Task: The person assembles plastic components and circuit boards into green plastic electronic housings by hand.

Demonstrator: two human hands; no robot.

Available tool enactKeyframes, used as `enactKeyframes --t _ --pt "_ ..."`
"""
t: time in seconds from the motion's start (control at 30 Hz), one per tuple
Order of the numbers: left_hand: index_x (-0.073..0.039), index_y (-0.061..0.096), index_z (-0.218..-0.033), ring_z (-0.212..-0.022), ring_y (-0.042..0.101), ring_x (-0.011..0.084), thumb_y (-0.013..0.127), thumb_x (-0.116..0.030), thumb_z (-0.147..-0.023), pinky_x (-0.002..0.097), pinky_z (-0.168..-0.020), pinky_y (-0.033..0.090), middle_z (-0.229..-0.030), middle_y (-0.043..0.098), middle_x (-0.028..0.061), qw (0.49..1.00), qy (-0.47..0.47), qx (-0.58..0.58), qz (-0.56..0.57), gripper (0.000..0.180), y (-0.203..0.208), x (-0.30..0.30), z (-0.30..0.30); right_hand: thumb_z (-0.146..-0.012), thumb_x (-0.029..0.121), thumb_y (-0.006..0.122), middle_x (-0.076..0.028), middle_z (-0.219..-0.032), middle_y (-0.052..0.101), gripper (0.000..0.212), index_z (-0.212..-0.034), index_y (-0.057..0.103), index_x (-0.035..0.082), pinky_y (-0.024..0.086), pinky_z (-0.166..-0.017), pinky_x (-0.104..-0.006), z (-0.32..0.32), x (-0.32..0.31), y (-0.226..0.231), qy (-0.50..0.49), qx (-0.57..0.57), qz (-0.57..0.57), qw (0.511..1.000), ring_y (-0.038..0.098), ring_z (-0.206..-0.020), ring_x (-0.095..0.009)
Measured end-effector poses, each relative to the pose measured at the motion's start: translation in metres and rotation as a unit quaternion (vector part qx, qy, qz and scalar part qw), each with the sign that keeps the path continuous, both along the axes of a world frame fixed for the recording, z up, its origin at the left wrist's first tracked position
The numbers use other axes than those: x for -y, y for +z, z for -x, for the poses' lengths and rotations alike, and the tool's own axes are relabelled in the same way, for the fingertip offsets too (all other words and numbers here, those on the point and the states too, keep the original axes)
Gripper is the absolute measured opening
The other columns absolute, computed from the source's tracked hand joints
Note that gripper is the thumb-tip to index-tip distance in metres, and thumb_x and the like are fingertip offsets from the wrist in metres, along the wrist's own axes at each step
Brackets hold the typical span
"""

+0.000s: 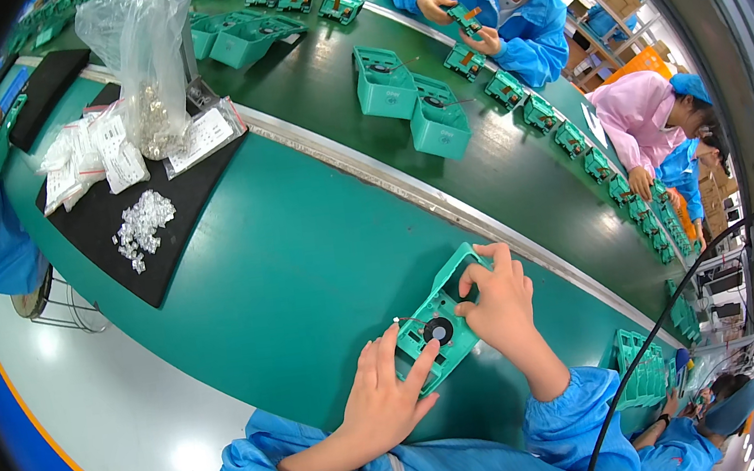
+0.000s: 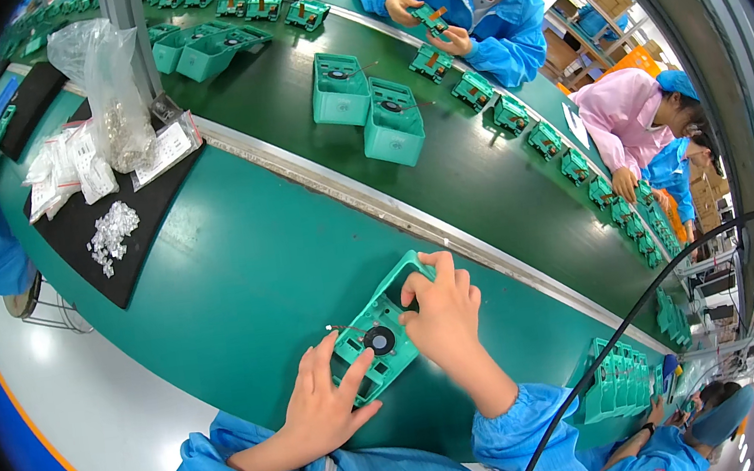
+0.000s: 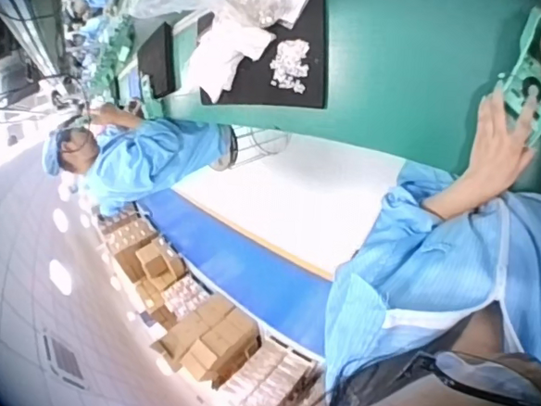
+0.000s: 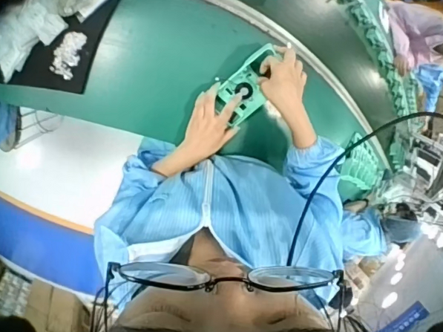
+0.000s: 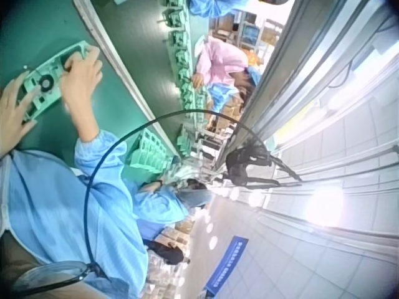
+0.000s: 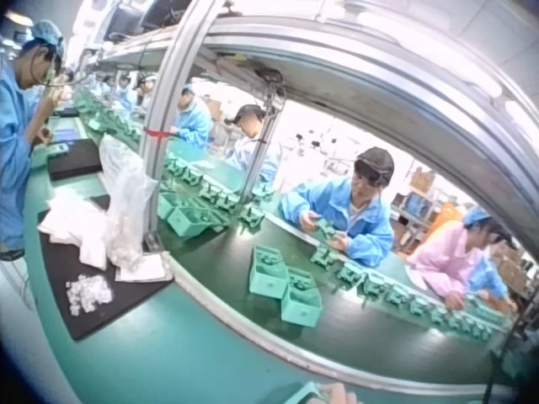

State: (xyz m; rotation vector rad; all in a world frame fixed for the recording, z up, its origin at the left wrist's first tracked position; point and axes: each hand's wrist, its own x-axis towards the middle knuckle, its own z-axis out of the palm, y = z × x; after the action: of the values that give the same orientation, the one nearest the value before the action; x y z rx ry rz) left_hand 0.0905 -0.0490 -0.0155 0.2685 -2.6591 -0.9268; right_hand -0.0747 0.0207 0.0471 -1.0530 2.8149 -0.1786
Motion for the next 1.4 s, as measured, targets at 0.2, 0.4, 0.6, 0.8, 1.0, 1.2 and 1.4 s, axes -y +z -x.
enactKeyframes --t 0.2,0.4,0.6,0.8,1.0,1.2,1.4 --pt "-0.012 0.037 -0.125 -0.105 0.037 0.0445 0.073 -0.031 -0.061 0.0481 -0.09 0.035 -0.124 0.029 0.0278 1.0 0.002 -0.002 -0.003 0.076 0.001 0.0 -0.001 -0.068 0.003 0.059 -0.004 -0.119 0.044 0.015 -0.078 0.058 0.014 0.036 -0.082 -0.0452 0.018 -0.019 -0.007 0.047 0.079 0.108 0.99 0.043 -0.101 -0.03" --pt "-0.011 0.034 -0.125 -0.109 0.035 0.046 0.074 -0.027 -0.061 0.0548 -0.095 0.029 -0.126 0.027 0.0235 1.0 -0.018 0.007 -0.024 0.077 0.002 0.007 0.003 -0.072 0.019 0.061 0.002 -0.123 0.045 0.019 -0.091 0.061 0.016 0.032 -0.09 -0.0514 0.026 -0.064 0.013 0.229 -0.077 0.071 0.968 0.037 -0.114 -0.032" --pt "-0.009 0.033 -0.125 -0.116 0.033 0.0401 0.073 -0.03 -0.063 0.0576 -0.097 0.024 -0.126 0.029 0.0211 0.966 -0.253 0.024 -0.046 0.076 0.014 0.028 0.017 -0.063 0.029 0.069 0.006 -0.088 0.053 0.019 -0.076 0.06 0.018 0.035 -0.081 -0.041 -0.015 -0.136 -0.008 0.251 -0.155 0.114 0.949 0.046 -0.085 -0.019" --pt "-0.012 0.042 -0.12 -0.116 0.034 0.0386 0.069 -0.031 -0.067 0.0526 -0.095 0.029 -0.129 0.03 0.02 0.936 -0.311 -0.034 0.16 0.063 0.042 0.046 0.098 -0.057 0.025 0.073 0.004 -0.067 0.046 0.021 -0.068 0.058 0.018 0.029 -0.064 -0.032 -0.051 -0.22 -0.033 0.073 -0.245 0.137 0.957 0.044 -0.069 -0.017" --pt "-0.006 0.049 -0.112 -0.097 0.051 0.0356 0.059 -0.01 -0.067 0.042 -0.081 0.044 -0.121 0.043 0.0163 0.986 -0.007 -0.088 0.14 0.046 0.031 0.105 0.24 -0.062 0.019 0.07 -0.001 -0.071 0.049 0.017 -0.067 0.055 0.014 0.032 -0.063 -0.0358 -0.043 -0.288 -0.066 -0.251 -0.316 0.105 0.909 0.047 -0.07 -0.023" --pt "-0.006 0.046 -0.114 -0.103 0.047 0.0355 0.057 -0.008 -0.074 0.0398 -0.083 0.041 -0.114 0.047 0.0157 0.989 0.004 -0.053 0.14 0.042 0.007 0.128 0.266 -0.062 0.021 0.07 0.001 -0.068 0.048 0.017 -0.067 0.055 0.015 0.031 -0.061 -0.0348 -0.004 -0.332 -0.062 -0.302 -0.389 0.082 0.866 0.046 -0.068 -0.02" --pt "-0.002 0.048 -0.096 -0.092 0.048 0.0379 0.057 0.0 -0.069 0.0426 -0.075 0.04 -0.098 0.05 0.0161 0.987 -0.045 -0.054 0.141 0.029 0.003 0.119 0.263 -0.063 0.022 0.07 0.001 -0.069 0.048 0.016 -0.068 0.056 0.015 0.031 -0.062 -0.0347 0.007 -0.36 -0.067 -0.331 -0.431 0.067 0.837 0.045 -0.069 -0.019"
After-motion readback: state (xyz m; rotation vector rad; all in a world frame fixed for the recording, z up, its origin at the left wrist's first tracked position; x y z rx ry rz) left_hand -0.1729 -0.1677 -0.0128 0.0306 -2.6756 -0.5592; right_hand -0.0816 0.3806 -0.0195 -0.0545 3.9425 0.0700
